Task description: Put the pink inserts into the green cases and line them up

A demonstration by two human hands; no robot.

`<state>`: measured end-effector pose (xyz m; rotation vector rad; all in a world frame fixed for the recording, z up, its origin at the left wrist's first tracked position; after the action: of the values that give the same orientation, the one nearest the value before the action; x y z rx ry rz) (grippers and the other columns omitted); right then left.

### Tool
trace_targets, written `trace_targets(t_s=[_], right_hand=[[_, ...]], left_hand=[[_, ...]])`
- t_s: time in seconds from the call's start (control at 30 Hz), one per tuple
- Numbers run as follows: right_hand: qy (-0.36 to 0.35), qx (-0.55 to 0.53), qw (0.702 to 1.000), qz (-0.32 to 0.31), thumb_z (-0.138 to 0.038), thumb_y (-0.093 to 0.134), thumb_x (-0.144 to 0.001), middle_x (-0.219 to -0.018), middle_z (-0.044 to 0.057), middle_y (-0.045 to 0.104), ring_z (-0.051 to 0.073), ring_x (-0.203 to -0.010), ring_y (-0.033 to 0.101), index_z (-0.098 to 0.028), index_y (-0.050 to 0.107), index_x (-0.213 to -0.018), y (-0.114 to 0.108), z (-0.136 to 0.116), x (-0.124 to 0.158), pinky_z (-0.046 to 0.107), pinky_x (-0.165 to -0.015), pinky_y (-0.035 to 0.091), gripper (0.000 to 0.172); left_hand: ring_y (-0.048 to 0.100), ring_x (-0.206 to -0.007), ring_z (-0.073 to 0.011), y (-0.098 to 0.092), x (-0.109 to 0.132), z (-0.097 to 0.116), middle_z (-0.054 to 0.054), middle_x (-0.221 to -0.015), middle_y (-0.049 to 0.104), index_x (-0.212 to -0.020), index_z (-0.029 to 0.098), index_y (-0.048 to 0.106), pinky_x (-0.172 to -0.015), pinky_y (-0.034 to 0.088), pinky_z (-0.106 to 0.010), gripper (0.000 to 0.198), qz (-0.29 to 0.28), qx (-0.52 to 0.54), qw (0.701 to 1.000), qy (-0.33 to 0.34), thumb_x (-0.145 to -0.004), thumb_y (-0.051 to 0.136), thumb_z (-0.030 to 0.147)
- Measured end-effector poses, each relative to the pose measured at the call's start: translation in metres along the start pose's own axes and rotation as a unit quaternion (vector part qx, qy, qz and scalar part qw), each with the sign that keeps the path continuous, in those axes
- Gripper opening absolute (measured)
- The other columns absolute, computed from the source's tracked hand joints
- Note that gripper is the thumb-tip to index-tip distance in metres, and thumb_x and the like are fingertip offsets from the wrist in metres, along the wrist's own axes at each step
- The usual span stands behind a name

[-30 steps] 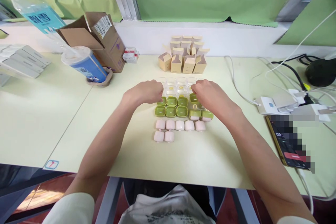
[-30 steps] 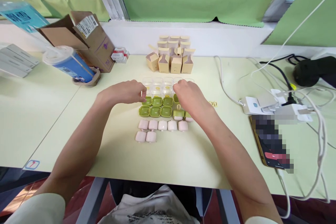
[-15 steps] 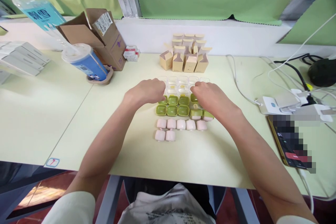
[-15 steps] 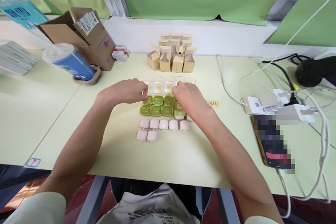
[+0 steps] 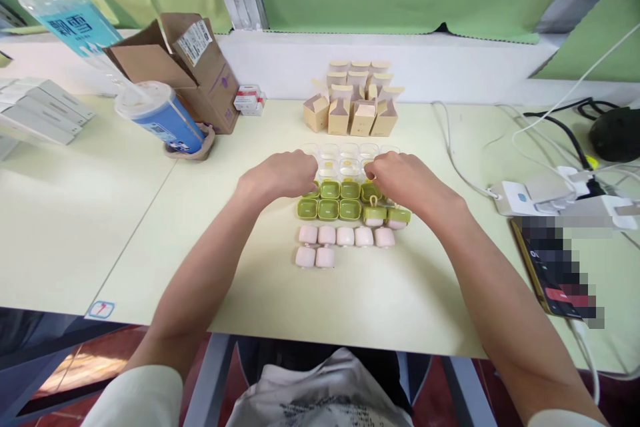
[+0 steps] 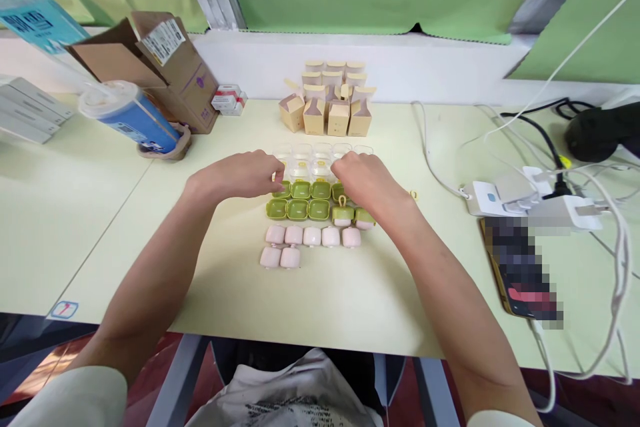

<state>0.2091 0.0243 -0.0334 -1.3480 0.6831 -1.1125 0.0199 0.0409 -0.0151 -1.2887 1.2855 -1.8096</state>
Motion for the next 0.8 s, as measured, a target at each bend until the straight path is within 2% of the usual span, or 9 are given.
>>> trace_targets(t_s=[0.13,0.27,0.33,0.4,0.5,0.6,0.7,0.8], right_hand=[[0.048,-0.025,0.998,0.027,0.0,0.048,-0.102,-0.107,0.018,0.08,0.03,-0.086,0.07,-0.016,0.08,-0.105,-0.008,0.02,0.003,0.039,-0.066,0.031,0.037],[0.073,-0.077,0.993,0.059,-0.011,0.057,-0.106,-0.124,0.018,0.08,0.033,-0.104,0.074,-0.016,0.081,-0.123,-0.002,0.039,-0.002,0.039,-0.073,0.038,0.03],[0.062,-0.106,0.99,0.067,-0.017,0.061,-0.107,-0.136,0.02,0.076,0.035,-0.115,0.073,-0.016,0.079,-0.136,0.007,0.042,-0.009,0.04,-0.081,0.046,0.034],[0.042,-0.128,0.988,0.077,-0.02,0.062,-0.107,-0.146,0.022,0.071,0.038,-0.129,0.069,-0.013,0.072,-0.152,0.016,0.041,-0.017,0.043,-0.093,0.052,0.046],[0.018,-0.141,0.986,0.091,-0.021,0.06,-0.109,-0.152,0.025,0.069,0.041,-0.143,0.06,-0.008,0.066,-0.159,0.026,0.035,-0.029,0.046,-0.108,0.053,0.053],[0.013,-0.151,0.984,0.09,-0.019,0.054,-0.11,-0.146,0.024,0.074,0.04,-0.139,0.061,-0.005,0.074,-0.148,0.031,0.031,-0.036,0.046,-0.109,0.053,0.045],[0.015,-0.167,0.982,0.086,-0.015,0.05,-0.11,-0.134,0.021,0.081,0.038,-0.136,0.062,-0.007,0.079,-0.14,0.032,0.032,-0.038,0.044,-0.103,0.053,0.042],[0.007,-0.178,0.98,0.091,-0.012,0.052,-0.108,-0.126,0.02,0.084,0.037,-0.133,0.064,-0.009,0.082,-0.133,0.031,0.035,-0.039,0.043,-0.099,0.053,0.04]], left_hand=[[0.074,-0.081,-0.0292,0.0,0.0,-0.001,-0.011,-0.089,0.076,-0.083,0.02,0.072,-0.078,0.051,-0.039,0.007,-0.005,-0.001,1.0,0.0,-0.09,0.069,0.02],[0.075,-0.084,-0.0295,0.001,0.0,-0.001,-0.012,-0.094,0.079,-0.088,0.02,0.074,-0.077,0.049,-0.039,0.009,-0.015,-0.013,1.0,-0.002,-0.092,0.066,0.021],[0.075,-0.086,-0.0296,0.001,0.0,-0.001,-0.013,-0.097,0.08,-0.092,0.021,0.076,-0.077,0.048,-0.039,0.012,-0.019,-0.017,1.0,-0.003,-0.093,0.065,0.022],[0.075,-0.087,-0.03,0.001,0.0,-0.001,-0.013,-0.097,0.08,-0.095,0.021,0.078,-0.077,0.048,-0.039,0.015,-0.023,-0.02,1.0,-0.003,-0.094,0.063,0.024],[0.075,-0.088,-0.0306,0.0,0.0,-0.005,-0.012,-0.095,0.079,-0.097,0.022,0.079,-0.079,0.049,-0.039,0.018,-0.018,-0.018,1.0,-0.005,-0.095,0.061,0.024],[0.075,-0.093,-0.032,-0.003,-0.003,-0.01,-0.013,-0.101,0.081,-0.105,0.022,0.08,-0.081,0.051,-0.04,0.021,0.022,-0.009,1.0,-0.014,-0.097,0.061,0.025],[0.076,-0.105,-0.033,-0.009,-0.012,-0.015,-0.014,-0.116,0.082,-0.116,0.021,0.08,-0.088,0.055,-0.042,0.028,0.112,0.016,0.993,-0.022,-0.101,0.057,0.025],[0.071,-0.125,-0.0357,-0.01,-0.024,-0.018,-0.016,-0.126,0.081,-0.12,0.02,0.078,-0.098,0.056,-0.045,0.031,0.192,0.043,0.98,0.007,-0.101,0.054,0.02]])
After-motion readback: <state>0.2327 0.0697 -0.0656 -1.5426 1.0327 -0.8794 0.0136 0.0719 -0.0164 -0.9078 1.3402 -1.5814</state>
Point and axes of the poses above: each hand's wrist, its own x-axis away from the middle knuckle, its own y-axis out of the palm, z = x × y, the point moved 6 cm from there along -x, towards the middle knuckle
